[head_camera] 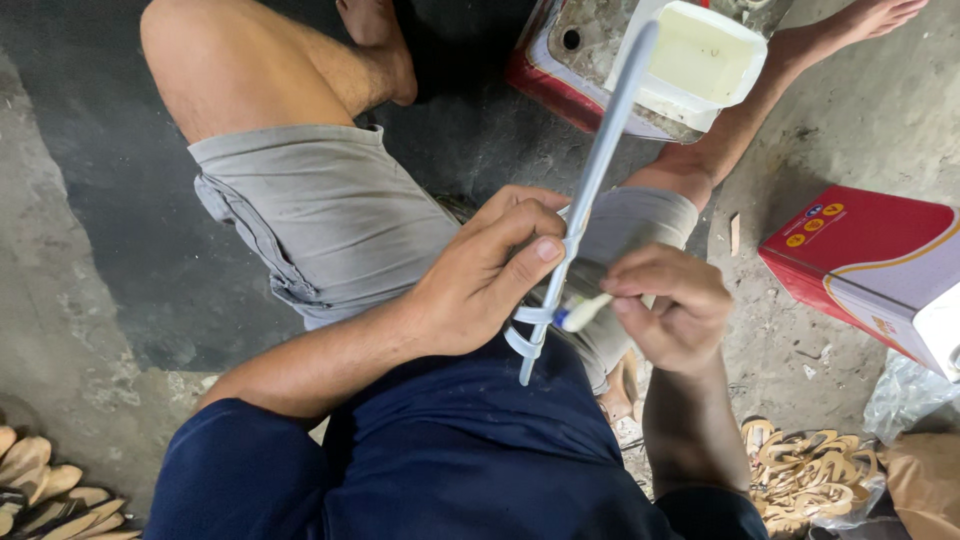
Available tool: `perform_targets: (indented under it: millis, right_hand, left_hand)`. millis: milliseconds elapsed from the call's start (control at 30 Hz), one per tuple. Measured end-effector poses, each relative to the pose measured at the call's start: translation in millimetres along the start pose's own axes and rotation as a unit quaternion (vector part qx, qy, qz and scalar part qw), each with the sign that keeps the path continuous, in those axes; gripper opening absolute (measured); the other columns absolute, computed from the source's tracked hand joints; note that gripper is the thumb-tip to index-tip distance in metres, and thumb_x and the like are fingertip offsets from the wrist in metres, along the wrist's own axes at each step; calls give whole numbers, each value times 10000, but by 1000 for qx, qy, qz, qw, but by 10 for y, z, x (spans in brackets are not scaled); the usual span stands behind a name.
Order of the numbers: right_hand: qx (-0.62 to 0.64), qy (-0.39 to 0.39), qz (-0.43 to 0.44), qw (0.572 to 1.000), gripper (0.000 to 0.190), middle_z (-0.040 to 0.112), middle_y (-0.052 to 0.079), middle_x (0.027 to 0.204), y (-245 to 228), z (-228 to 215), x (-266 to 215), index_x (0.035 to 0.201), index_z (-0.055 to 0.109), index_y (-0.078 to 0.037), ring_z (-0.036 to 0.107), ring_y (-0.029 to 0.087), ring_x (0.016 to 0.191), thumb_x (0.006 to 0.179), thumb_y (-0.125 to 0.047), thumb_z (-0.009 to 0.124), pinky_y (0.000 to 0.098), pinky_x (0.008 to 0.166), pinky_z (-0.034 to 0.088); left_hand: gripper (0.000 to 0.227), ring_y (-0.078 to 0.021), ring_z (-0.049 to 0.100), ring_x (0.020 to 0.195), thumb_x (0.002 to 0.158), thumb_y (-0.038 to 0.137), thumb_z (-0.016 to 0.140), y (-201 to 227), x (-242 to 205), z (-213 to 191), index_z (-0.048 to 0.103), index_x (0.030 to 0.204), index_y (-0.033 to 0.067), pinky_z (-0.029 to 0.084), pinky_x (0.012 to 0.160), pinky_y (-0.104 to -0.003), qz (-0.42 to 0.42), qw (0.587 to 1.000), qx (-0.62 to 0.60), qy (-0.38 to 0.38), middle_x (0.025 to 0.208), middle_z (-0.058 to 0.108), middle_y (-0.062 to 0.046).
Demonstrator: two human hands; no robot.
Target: The person sits on the floor and uses a toothbrush to apply white paint to the straps of a beige sandal. They repeatedly dip the brush into a container of paint and carefully coat the straps, then place the finished sandal on a nearby rack with other similar sandals.
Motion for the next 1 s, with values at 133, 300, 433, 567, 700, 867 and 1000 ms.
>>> perform_targets:
  millis: [133, 300, 433, 567, 700, 867, 1000]
  right_hand:
    - [34, 142, 6, 989, 58, 713, 115, 923, 175, -494, 70, 1048, 665, 1, 677, 127, 753, 993, -17, 666, 244, 664, 538]
    - [-465, 154, 23, 872, 108, 743, 129, 1074, 489, -1094, 659, 1121, 722, -35, 728, 259, 932, 1015, -41, 703, 366, 824, 563]
    - [-636, 113, 88, 758, 100, 736, 92, 948, 744, -1176, 901, 1062, 767, -165, 705, 312, 799, 969, -179, 736, 444, 696, 529]
    - [-629, 153, 24, 762, 140, 746, 61, 1015, 491, -1135, 790, 1080, 755, -173, 720, 301, 868, 950, -174, 703, 425, 753, 555]
    - [-637, 123, 145, 747, 91, 751, 69, 987, 431, -1159, 539, 1074, 793, -192, 713, 294, 839, 998, -222, 753, 435, 698, 525]
    - [-264, 135, 148, 944, 135, 738, 77, 1034, 327, -639, 138, 1125, 733, -33, 688, 122, 937, 990, -43, 740, 278, 844, 546]
    - [39, 149, 128, 980, 157, 721, 78, 1083, 273, -114, -139, 1170, 683, 3, 679, 125, 992, 1014, -15, 694, 265, 911, 533]
  left_hand:
    - [281, -183, 591, 1184, 1153, 284, 443, -353, -3, 10, 561, 1160, 29, 493, 1035, -320, -62, 992, -112, 15, 1291, 598, -114]
    - [320, -184, 660, 943, 1169, 321, 443, -957, 4, 80, 565, 1150, 26, 542, 850, -335, -193, 915, -351, 51, 1044, 681, -93]
    - [475, -169, 695, 880, 1101, 399, 400, -1251, -50, 101, 612, 1226, -7, 582, 824, -323, -267, 864, -421, 68, 986, 719, -76]
    - [440, -130, 662, 901, 1053, 394, 518, -1300, -86, 21, 607, 1277, 26, 555, 772, -289, -229, 860, -450, 77, 1045, 692, -43]
    - [359, -88, 582, 918, 1027, 199, 723, -1215, -89, -49, 598, 1315, 25, 465, 760, -245, -167, 893, -411, 80, 1087, 643, -21]
    - [307, -96, 631, 987, 996, 95, 740, -955, -62, 38, 606, 1257, 5, 541, 876, -264, -125, 919, -371, 51, 1099, 667, -22]
    - [301, -79, 605, 996, 989, 61, 754, -723, -47, 155, 625, 1253, -5, 535, 907, -265, -109, 927, -357, 17, 1136, 667, -22]
Point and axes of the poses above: each hand's wrist, its own x-axis towards the middle knuckle, its own z-axis out of the palm, y = z × x, the point moved 8 cm from there along x, towards the middle knuckle
